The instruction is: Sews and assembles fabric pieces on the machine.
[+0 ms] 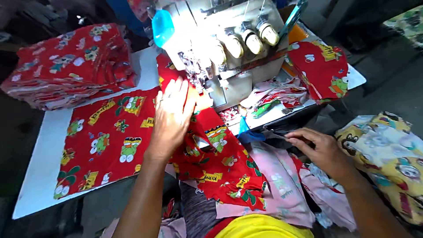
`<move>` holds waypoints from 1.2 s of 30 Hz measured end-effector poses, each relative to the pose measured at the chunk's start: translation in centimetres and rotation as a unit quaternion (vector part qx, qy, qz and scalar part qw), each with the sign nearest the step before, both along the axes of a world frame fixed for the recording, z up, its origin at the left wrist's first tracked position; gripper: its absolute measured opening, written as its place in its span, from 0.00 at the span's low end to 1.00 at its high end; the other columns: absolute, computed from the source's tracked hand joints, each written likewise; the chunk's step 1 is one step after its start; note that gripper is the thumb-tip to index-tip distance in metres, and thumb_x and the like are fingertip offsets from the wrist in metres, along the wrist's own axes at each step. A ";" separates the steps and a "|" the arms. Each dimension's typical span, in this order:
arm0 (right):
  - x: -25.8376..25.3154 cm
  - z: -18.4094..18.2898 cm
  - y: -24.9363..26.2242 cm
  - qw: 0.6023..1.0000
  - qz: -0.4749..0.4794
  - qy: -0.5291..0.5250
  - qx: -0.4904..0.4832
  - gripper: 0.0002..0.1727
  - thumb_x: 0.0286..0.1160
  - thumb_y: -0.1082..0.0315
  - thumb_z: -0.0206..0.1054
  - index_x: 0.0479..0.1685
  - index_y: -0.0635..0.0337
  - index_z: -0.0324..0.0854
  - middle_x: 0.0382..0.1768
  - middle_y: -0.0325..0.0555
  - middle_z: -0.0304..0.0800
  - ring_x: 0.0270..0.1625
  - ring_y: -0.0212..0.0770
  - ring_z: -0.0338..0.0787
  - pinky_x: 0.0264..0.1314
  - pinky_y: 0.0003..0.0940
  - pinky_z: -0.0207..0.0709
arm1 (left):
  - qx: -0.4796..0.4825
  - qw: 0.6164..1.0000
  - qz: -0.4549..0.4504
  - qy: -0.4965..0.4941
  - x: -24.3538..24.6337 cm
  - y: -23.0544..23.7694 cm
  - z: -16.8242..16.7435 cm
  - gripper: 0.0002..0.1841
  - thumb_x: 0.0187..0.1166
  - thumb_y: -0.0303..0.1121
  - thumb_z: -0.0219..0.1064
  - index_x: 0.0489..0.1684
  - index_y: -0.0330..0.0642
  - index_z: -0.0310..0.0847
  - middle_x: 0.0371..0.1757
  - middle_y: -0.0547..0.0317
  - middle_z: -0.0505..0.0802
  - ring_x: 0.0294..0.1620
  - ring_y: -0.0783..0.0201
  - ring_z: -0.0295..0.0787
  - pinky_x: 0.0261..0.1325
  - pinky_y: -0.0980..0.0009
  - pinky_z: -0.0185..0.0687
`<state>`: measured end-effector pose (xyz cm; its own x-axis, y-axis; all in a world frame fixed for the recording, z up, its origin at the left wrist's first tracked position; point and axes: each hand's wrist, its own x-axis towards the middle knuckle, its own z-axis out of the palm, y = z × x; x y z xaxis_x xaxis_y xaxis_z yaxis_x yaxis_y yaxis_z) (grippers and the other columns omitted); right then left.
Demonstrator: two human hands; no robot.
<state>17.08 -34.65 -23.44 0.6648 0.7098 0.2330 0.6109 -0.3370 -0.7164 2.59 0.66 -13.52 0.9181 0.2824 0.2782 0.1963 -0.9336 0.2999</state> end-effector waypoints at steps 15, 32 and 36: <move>-5.3 -1.2 12.2 0.949 0.106 0.253 0.157 0.11 0.84 0.62 0.66 0.52 0.57 0.91 0.63 0.45 0.84 0.30 0.23 0.85 0.31 0.17 0.84 | -0.042 0.997 0.008 0.062 3.3 5.3 0.2 0.31 0.89 0.46 0.42 0.87 0.41 0.68 0.93 0.40 0.60 0.96 0.40 0.43 0.90 0.37 0.41; -7.0 -2.4 10.3 0.951 0.161 0.226 0.137 0.12 0.86 0.64 0.63 0.52 0.59 0.90 0.56 0.42 0.91 0.42 0.24 0.89 0.41 0.16 0.84 | -0.151 0.986 -0.056 -0.032 0.1 3.1 0.1 0.23 0.92 0.37 0.45 0.75 0.48 0.82 0.87 0.57 0.74 0.93 0.58 0.57 0.92 0.55 0.52; -7.8 -3.0 9.3 0.956 0.150 0.221 0.124 0.12 0.86 0.63 0.63 0.52 0.58 0.91 0.51 0.41 0.92 0.41 0.24 0.89 0.44 0.17 0.84 | -0.108 0.994 -0.011 -0.033 -1.1 1.5 -0.3 0.26 0.94 0.39 0.48 0.88 0.41 0.63 0.85 0.54 0.77 0.86 0.58 0.69 0.87 0.53 0.60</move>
